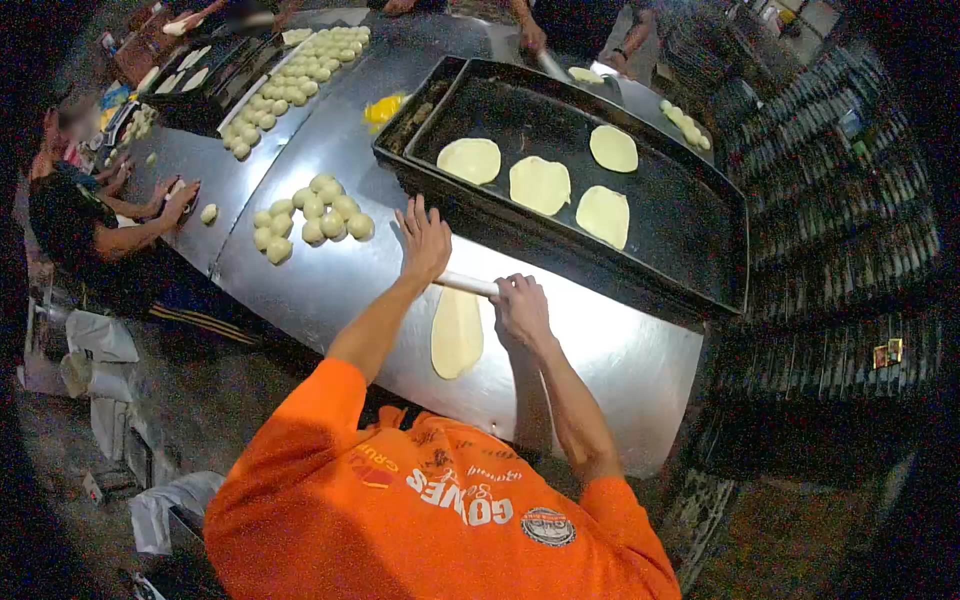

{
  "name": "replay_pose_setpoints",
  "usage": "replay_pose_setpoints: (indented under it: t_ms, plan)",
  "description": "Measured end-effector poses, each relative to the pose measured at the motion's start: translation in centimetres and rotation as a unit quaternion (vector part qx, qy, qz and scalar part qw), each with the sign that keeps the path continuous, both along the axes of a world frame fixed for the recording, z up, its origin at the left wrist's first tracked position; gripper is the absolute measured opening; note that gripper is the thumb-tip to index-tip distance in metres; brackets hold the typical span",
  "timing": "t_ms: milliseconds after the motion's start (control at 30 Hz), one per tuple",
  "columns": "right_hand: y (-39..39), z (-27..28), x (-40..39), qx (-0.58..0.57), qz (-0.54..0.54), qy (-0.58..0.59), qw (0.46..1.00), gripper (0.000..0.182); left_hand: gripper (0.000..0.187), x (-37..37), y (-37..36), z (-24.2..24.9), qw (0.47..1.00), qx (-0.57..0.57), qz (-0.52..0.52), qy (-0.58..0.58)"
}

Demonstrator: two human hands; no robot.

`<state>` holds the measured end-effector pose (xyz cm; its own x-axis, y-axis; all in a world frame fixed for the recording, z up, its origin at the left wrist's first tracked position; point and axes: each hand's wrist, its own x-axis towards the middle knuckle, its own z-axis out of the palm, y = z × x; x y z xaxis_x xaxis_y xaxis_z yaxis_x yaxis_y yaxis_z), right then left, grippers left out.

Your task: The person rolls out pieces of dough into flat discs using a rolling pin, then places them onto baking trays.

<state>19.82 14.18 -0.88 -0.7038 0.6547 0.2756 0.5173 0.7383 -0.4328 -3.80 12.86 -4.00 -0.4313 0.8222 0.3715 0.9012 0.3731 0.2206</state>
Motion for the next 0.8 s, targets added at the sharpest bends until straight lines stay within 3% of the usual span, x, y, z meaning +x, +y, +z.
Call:
replay_pose_setpoints:
  t_ms: [33,100,133,167,233,300,333,433,500,533,567,600,667,767,800]
  plan:
    - [-0.2,0.9,-0.2,-0.014,0.001,-0.037,0.999,0.018,0.053,0.0,0.2,0.3,1.0,-0.011,-0.004,-0.002]
    - [-3.2,2.5,0.1,0.033,-0.053,0.009,0.998,0.017,0.056,0.8,-2.0,-0.3,0.999,-0.021,-0.017,-0.024]
    - [-5.9,3.5,0.9,0.004,-0.071,0.03,0.997,0.02,0.057,2.0,-4.4,-1.0,0.998,-0.007,-0.049,-0.033]
    - [-7.9,0.9,2.6,-0.052,-0.061,0.03,0.996,0.023,0.057,3.2,-7.0,-1.5,0.996,0.007,-0.08,-0.041]
    - [-13.1,-1.0,5.3,0.001,-0.094,0.026,0.995,0.027,0.058,6.0,-14.1,0.4,0.984,-0.122,-0.114,-0.059]
    - [-16.1,-1.3,6.7,0.004,-0.073,0.075,0.994,0.03,0.056,8.2,-19.9,-1.5,0.987,-0.114,-0.114,-0.024]
    - [-16.9,-0.9,6.8,-0.015,-0.074,0.039,0.996,0.03,0.055,8.9,-21.9,-1.0,0.983,-0.126,-0.106,-0.077]
    - [-15.3,0.7,7.0,-0.08,-0.031,0.02,0.996,0.032,0.055,8.9,-22.7,-0.4,0.974,-0.077,-0.129,-0.168]
    - [-13.4,1.3,7.6,-0.04,-0.074,0.029,0.996,0.03,0.056,8.1,-20.8,0.1,0.976,-0.052,-0.095,-0.187]
    - [-11.9,1.3,8.4,-0.016,-0.104,0.03,0.994,0.026,0.056,7.9,-19.4,0.7,0.965,-0.031,-0.066,-0.251]
    - [-9.9,1.9,8.6,-0.266,-0.242,0.08,0.93,0.026,0.056,8.1,-18.2,1.1,0.947,-0.01,-0.041,-0.32]
    - [-7.4,1.2,10.0,-0.002,-0.162,-0.037,0.986,0.03,0.056,8.5,-17.3,1.1,0.947,-0.001,-0.036,-0.32]
    - [-2.5,-0.2,11.3,-0.048,-0.204,-0.07,0.975,0.035,0.054,9.5,-16.1,1.1,0.99,-0.079,-0.081,-0.089]
    - [2.0,-1.7,10.5,-0.021,-0.198,-0.087,0.976,0.041,0.051,9.8,-14.1,0.4,0.974,-0.121,-0.077,-0.173]
    - [1.9,-2.0,9.3,0.121,-0.216,-0.113,0.962,0.045,0.043,10.0,-13.8,0.9,0.991,-0.06,-0.023,-0.116]
